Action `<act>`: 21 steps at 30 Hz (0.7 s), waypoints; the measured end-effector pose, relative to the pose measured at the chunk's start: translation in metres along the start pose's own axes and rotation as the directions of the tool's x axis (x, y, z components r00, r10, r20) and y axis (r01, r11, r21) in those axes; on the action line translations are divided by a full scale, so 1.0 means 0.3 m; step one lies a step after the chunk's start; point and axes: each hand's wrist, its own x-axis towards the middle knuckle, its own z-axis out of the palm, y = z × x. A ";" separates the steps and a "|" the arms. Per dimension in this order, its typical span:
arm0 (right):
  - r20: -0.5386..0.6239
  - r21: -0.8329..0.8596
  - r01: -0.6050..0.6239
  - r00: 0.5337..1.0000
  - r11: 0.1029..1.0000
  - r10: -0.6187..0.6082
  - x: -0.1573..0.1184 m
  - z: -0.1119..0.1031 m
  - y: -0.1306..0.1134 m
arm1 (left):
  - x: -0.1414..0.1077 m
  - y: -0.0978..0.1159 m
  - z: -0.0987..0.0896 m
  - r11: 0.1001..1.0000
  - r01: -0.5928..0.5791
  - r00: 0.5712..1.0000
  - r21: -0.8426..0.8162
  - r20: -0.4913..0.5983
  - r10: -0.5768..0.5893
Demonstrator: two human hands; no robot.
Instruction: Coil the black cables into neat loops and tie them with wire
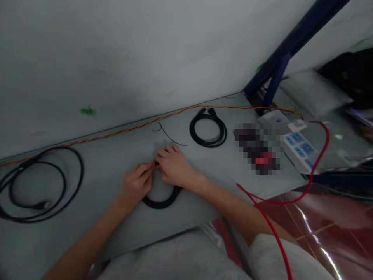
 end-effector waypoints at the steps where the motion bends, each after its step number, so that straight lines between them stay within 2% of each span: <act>1: 0.011 0.007 0.012 1.000 1.000 -0.012 0.005 -0.002 0.003 | -0.002 0.002 0.000 1.000 -0.005 1.000 -0.002 0.005 0.005; 8: 0.088 0.042 0.037 0.995 0.998 -0.040 0.039 -0.020 0.024 | -0.011 0.007 0.001 0.996 -0.041 0.999 0.085 0.020 0.040; 12: 0.178 0.105 0.010 0.984 0.994 -0.028 0.068 -0.045 0.037 | -0.016 0.010 0.001 0.990 -0.075 0.997 0.121 0.025 0.072; 18: 0.314 0.146 0.007 0.948 0.989 -0.052 0.119 -0.087 0.062 | -0.016 0.021 -0.002 0.977 -0.084 0.991 0.197 0.119 0.061; 21: 0.417 0.205 -0.045 0.908 0.978 -0.045 0.148 -0.100 0.077 | -0.005 0.029 -0.007 0.969 -0.091 0.983 0.228 0.177 0.051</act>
